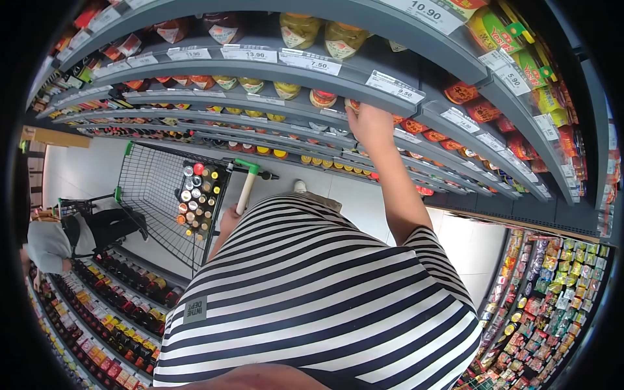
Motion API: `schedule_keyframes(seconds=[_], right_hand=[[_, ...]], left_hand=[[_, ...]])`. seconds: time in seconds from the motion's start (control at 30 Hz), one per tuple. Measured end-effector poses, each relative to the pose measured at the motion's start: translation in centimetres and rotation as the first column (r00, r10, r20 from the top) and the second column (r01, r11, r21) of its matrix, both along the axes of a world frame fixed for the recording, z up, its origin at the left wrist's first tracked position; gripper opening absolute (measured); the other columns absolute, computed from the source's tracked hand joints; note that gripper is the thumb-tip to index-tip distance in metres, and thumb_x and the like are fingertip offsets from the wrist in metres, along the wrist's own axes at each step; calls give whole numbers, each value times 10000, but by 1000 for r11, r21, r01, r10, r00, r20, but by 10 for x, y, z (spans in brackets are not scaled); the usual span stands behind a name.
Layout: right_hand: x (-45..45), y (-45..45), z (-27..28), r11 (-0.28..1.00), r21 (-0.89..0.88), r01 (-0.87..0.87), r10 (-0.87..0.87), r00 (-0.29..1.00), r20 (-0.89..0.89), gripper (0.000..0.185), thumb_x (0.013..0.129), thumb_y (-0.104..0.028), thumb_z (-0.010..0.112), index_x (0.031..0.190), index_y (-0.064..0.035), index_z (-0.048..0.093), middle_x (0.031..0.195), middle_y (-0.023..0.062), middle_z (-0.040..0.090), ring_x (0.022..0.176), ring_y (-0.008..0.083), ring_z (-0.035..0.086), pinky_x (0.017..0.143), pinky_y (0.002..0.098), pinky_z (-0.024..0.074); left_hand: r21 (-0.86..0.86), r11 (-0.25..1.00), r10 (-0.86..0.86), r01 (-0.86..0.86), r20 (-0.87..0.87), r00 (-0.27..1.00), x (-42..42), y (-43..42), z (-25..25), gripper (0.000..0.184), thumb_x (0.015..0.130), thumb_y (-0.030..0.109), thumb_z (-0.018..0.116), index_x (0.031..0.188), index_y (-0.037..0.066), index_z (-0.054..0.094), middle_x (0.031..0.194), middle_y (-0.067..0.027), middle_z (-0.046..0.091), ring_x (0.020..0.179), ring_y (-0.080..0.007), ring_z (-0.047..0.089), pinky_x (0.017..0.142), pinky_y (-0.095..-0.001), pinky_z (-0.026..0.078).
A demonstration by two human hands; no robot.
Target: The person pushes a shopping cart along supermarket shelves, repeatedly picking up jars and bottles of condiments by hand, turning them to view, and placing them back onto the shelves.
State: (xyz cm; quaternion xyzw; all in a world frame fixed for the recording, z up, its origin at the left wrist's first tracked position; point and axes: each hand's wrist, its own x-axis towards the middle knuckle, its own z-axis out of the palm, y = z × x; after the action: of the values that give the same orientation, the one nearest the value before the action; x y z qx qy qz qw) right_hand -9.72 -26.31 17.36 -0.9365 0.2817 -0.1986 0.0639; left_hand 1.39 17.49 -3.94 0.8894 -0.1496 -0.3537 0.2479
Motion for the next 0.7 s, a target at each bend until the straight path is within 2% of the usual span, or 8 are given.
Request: schedule_keyframes(seconds=[0.1, 0.13, 0.17, 0.23, 0.37, 0.4, 0.53, 0.7], right_hand=[[14, -8, 7, 999, 32, 10, -8, 998, -57, 287, 852, -248, 742, 1031, -28, 699, 1031, 207, 680, 972, 413, 652, 867, 512, 521], [17, -17, 2, 999, -40, 11, -18, 985, -174, 356, 867, -310, 743, 1142, -85, 710, 1104, 179, 698, 1008, 399, 656, 881, 478, 523], [18, -25, -6, 999, -33, 6, -12, 986, -166, 356, 867, -310, 743, 1142, -85, 710, 1104, 179, 698, 1008, 399, 656, 881, 478, 523], [19, -33, -20, 959, -273, -75, 57, 996, -75, 347, 874, -315, 739, 1135, -86, 716, 1085, 177, 706, 998, 380, 664, 882, 470, 526], [24, -43, -26, 982, -157, -103, 95, 994, -60, 342, 885, -312, 723, 1158, -107, 714, 1084, 127, 726, 1013, 352, 671, 908, 457, 521], [29, -44, -19, 993, -100, -56, 36, 981, -192, 361, 897, -338, 698, 1188, -125, 706, 1124, 113, 725, 1047, 349, 668, 929, 453, 517], [32, -49, -23, 996, -86, -22, -1, 966, -259, 377, 937, -389, 627, 1215, -144, 693, 1165, 102, 718, 1089, 364, 656, 950, 453, 517], [29, -47, -28, 997, -83, -10, -8, 976, -216, 357, 939, -374, 627, 1201, -143, 701, 1180, 110, 714, 1107, 361, 651, 956, 465, 513]], left_hand=[[30, 1000, 8, -7, -10, 1000, 0, -2, 0, 351, 871, 362, 721, 1111, 106, 706, 950, -197, 732, 937, -398, 698, 813, -460, 547], [25, 999, 22, -22, -8, 1000, -1, -2, 0, 370, 864, 382, 716, 1117, 113, 701, 957, -193, 734, 953, -397, 695, 831, -463, 547], [65, 998, 26, -26, 3, 1000, -1, -1, -2, 375, 860, 394, 702, 1116, 120, 695, 959, -190, 736, 959, -400, 693, 845, -465, 545], [91, 996, -2, 0, 16, 1000, 0, -6, 8, 370, 859, 399, 686, 1108, 126, 692, 955, -186, 737, 961, -398, 693, 847, -468, 544], [135, 991, 2, -4, 12, 1000, 0, -5, 5, 385, 854, 408, 672, 1116, 128, 693, 952, -187, 737, 956, -398, 696, 849, -464, 545], [122, 993, 2, -5, 22, 1000, 0, -5, 6, 388, 852, 407, 671, 1113, 121, 696, 947, -196, 735, 950, -401, 697, 845, -464, 546], [30, 999, 29, -30, 16, 999, 3, -5, 6, 363, 844, 384, 693, 1059, 93, 718, 885, -194, 733, 891, -388, 710, 805, -448, 552], [28, 998, 52, -53, 15, 999, 5, -5, 6, 389, 848, 407, 712, 1051, 75, 718, 809, -184, 720, 777, -362, 713, 716, -425, 544]])
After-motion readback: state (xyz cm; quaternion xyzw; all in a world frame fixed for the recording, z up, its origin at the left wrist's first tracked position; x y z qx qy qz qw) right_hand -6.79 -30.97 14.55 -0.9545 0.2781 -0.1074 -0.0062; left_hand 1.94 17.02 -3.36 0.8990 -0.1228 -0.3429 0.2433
